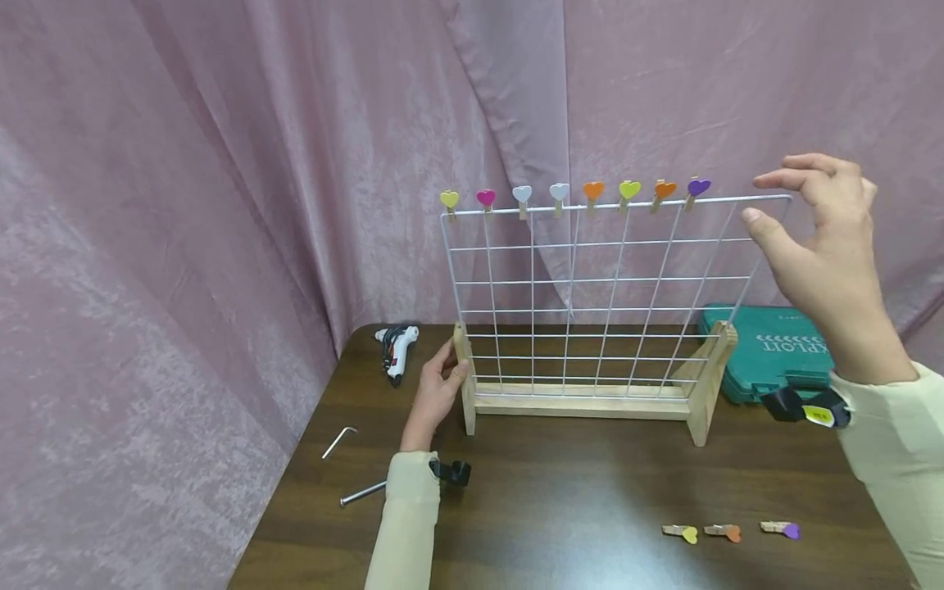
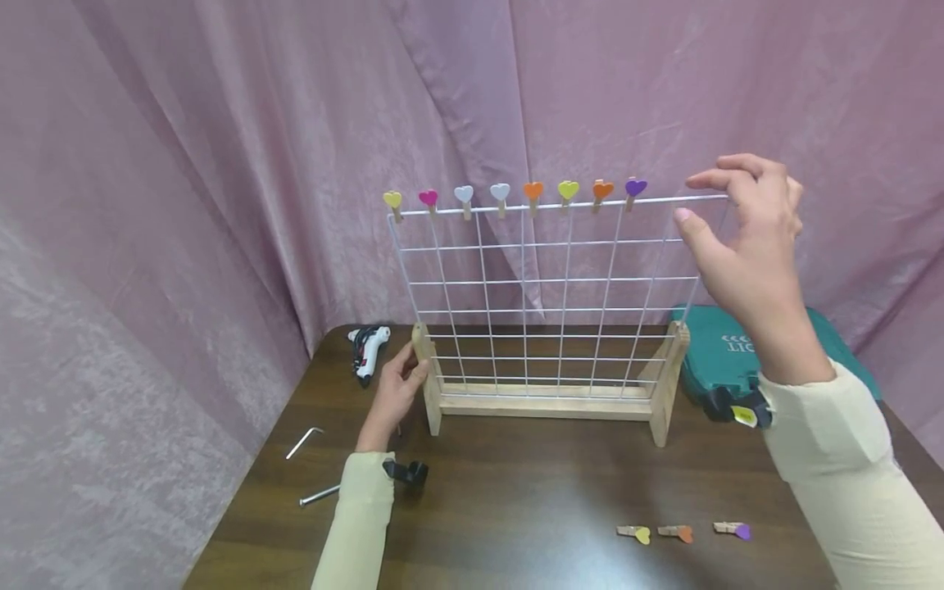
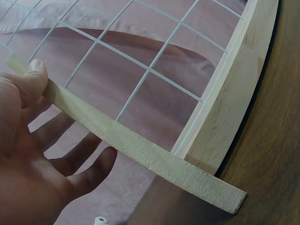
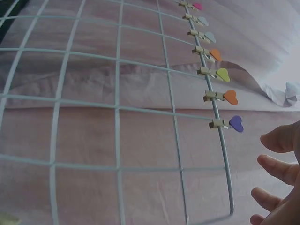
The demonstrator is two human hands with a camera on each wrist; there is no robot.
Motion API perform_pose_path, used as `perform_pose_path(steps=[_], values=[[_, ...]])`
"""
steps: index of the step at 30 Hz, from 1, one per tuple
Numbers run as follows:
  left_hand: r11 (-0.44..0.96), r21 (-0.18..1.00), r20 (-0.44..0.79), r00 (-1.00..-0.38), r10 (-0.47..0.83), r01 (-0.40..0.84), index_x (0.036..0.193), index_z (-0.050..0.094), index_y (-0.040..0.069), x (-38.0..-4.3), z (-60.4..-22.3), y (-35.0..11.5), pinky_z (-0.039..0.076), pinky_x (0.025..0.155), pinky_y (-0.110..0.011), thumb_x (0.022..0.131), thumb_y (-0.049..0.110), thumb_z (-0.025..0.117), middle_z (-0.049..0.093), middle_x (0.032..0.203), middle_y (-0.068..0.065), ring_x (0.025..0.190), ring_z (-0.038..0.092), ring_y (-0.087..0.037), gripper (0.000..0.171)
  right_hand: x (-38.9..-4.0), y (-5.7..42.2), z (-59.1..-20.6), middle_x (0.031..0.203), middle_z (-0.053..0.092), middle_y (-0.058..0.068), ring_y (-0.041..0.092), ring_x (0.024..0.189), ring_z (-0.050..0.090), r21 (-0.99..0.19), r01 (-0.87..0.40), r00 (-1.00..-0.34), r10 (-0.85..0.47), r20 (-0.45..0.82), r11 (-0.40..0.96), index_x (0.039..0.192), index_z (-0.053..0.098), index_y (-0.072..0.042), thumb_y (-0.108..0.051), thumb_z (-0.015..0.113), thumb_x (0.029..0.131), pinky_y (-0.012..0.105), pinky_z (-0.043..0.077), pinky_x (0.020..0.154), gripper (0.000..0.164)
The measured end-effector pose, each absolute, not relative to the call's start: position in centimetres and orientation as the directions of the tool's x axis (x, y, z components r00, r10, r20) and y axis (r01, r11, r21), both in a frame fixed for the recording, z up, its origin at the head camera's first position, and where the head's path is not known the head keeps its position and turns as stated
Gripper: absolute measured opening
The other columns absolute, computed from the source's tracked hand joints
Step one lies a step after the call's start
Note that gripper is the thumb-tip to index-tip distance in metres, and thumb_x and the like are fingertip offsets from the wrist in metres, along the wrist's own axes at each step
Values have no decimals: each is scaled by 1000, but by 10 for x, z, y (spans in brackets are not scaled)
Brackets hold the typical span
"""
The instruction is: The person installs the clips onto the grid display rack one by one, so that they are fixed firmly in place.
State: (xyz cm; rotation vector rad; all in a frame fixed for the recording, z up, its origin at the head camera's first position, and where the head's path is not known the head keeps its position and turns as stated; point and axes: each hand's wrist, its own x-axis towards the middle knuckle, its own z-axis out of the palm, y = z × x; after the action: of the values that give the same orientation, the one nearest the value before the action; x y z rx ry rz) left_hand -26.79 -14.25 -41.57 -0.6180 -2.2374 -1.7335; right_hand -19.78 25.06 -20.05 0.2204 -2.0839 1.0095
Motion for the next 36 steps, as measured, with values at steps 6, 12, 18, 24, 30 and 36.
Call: perform_pose_path(steps=[6, 12, 18, 24, 30, 36], values=[[201, 859, 438, -879, 189, 472, 137, 40, -3, -269, -416, -142, 50, 82, -42, 94, 10, 53, 55, 117, -29, 106, 52, -41, 47, -179, 264, -228, 122, 49, -14, 2, 116, 32, -517, -502, -600, 151, 785, 693, 113, 62, 1, 0, 63, 80, 22, 22, 92, 32], [211, 855, 442, -878, 185, 474, 137, 40, -2, -269, -417, -141, 50, 81, -39, 94, 9, 53, 56, 116, -27, 104, 53, -38, 47, -159, 272, -259, 123, 47, -12, 1, 116, 37, -464, -524, -621, 53, 782, 714, 116, 60, 1, 4, 61, 82, 13, 29, 89, 34], [211, 852, 447, -876, 181, 479, 137, 39, -4, -270, -418, -140, 50, 82, -39, 94, 7, 53, 56, 118, -27, 105, 54, -36, 47, -145, 275, -298, 117, 54, 4, 1, 108, 45, -436, -581, -641, -57, 765, 687, 118, 59, 1, 8, 62, 81, 10, 34, 85, 38], [192, 858, 446, -876, 182, 477, 137, 39, -4, -272, -421, -140, 50, 82, -40, 93, 7, 53, 56, 118, -28, 106, 53, -38, 47, -135, 273, -341, 102, 59, -1, 0, 92, 50, -397, -599, -685, -189, 703, 695, 112, 62, -5, 9, 69, 73, 9, 35, 78, 41], [193, 860, 441, -879, 181, 472, 136, 40, -4, -273, -421, -141, 50, 82, -41, 93, 8, 54, 55, 119, -27, 106, 53, -38, 46, -124, 272, -390, 104, 56, -10, 1, 98, 48, -287, -641, -710, -407, 575, 712, 102, 61, -23, -1, 76, 71, 11, 36, 80, 41], [191, 865, 434, -883, 180, 464, 137, 40, -3, -273, -420, -142, 50, 83, -40, 94, 8, 53, 55, 120, -26, 106, 53, -36, 46, -113, 268, -426, 100, 50, -18, 3, 94, 44, -190, -678, -688, -522, 504, 710, 94, 61, -32, -17, 81, 67, 21, 36, 74, 37]])
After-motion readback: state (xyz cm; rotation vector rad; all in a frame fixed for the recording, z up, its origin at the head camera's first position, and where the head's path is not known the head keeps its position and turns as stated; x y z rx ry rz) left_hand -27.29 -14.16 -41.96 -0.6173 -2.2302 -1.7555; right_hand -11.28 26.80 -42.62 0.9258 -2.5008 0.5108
